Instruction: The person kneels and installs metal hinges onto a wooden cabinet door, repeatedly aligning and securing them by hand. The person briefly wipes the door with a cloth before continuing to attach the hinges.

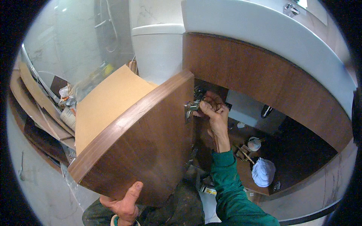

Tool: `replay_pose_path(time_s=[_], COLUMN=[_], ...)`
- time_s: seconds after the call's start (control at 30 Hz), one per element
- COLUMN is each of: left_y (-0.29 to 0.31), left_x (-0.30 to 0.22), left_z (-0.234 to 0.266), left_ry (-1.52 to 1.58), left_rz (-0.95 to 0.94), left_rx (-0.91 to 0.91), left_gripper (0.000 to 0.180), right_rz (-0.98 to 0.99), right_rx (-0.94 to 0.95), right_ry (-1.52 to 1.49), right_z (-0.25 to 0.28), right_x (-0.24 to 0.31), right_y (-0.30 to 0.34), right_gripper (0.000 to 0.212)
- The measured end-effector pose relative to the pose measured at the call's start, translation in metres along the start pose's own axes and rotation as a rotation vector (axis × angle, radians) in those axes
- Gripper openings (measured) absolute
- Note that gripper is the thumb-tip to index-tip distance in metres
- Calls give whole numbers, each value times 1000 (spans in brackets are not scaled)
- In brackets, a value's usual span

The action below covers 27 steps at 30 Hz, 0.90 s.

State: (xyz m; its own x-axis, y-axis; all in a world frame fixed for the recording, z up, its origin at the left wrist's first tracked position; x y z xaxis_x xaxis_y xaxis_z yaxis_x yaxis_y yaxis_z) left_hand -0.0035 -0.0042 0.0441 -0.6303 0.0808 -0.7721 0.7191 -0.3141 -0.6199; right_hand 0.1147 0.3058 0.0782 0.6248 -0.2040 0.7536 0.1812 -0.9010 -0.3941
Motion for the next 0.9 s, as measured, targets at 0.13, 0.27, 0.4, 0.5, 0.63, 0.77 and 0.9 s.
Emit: replay_pose_path(time_s=[0.13,0.27,0.4,0.5,0.63,0.77,0.9], left_y=[-6,-7,-14,-17,-16,-21,-16], left_x=[-7,-4,-3,-4,-11,-21,-19], left_z=[-3,-2,2,5,1,-6,-5], left_ry=[62,194,161,97,210,141,358], left_rz=[52,86,-73,25,85,-25,116], left_rx=[42,-62,-56,9,-38,-9,-103], left_gripper=[18,34,43,37,31,35,39], right_rz=[-1,-40,47,10,30,97,92], right_rx=[15,40,2,22,21,31,-4], right_ry=[-33,-32,-57,-71,-65,-37,26], right_z=[-1,-5,-9,-10,-10,-10,-10], right_x=[2,4,5,3,2,3,2], right_y=[-4,-6,-9,-10,-9,-8,-7], right_gripper=[35,44,31,46,47,49,37])
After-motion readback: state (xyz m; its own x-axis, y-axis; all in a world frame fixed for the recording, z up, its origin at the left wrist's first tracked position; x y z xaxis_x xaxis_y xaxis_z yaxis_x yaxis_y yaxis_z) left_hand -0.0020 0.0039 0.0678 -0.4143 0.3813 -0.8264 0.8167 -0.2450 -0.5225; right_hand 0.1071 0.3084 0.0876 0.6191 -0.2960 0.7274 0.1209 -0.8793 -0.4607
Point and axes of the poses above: each hand's wrist, its own y-axis away from the middle knuckle, its own z-axis out of the back of the hand, x = y × z, the point moved 2 cm from there along -y, towards the middle knuckle, and after that the axes turned 3 degrees about -x, right-handed, at the moved point
